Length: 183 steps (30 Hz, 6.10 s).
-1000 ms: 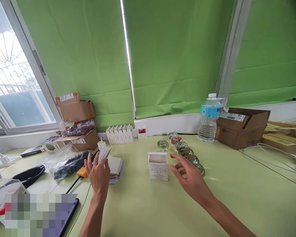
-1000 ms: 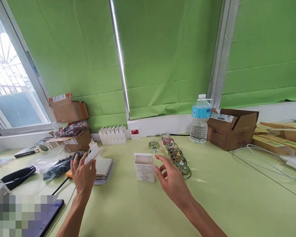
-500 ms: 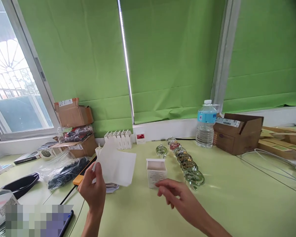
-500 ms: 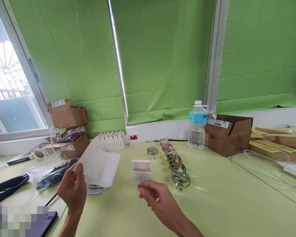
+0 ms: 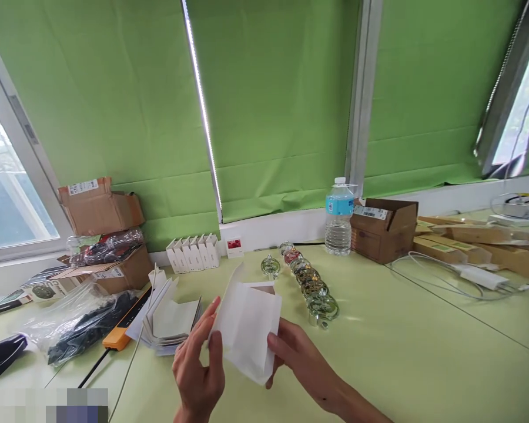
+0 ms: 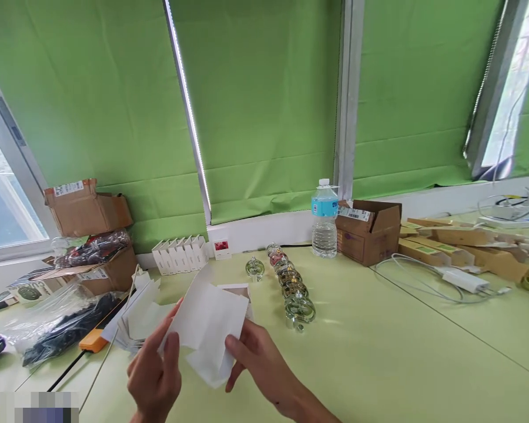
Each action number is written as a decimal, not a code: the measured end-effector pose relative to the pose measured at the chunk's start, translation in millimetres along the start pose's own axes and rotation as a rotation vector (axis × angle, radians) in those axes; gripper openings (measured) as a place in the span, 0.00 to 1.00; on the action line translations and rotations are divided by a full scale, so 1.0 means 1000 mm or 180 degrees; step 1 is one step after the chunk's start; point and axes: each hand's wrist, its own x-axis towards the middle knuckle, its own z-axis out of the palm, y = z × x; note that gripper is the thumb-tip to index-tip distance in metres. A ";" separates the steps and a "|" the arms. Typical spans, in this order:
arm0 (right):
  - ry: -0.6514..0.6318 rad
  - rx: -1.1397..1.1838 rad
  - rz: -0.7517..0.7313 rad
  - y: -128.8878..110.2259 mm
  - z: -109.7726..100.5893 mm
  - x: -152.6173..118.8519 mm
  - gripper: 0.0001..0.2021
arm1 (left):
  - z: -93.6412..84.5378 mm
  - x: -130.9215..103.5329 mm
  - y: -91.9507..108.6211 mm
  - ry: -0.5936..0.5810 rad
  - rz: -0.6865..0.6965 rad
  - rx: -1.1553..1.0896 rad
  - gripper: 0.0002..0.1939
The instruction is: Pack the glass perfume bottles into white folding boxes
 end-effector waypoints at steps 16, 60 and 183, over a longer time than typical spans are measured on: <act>0.0267 -0.0520 0.0118 -0.005 -0.009 0.002 0.21 | 0.011 0.018 0.011 -0.1868 -0.2533 -0.2593 0.32; 0.1507 -0.0871 -0.0498 -0.048 -0.047 0.005 0.23 | 0.036 0.012 0.007 -0.2406 -0.1705 -0.1889 0.21; 0.0244 -0.3110 0.0426 0.061 -0.041 0.015 0.41 | 0.054 -0.019 -0.076 -0.1830 -0.1760 -0.0002 0.18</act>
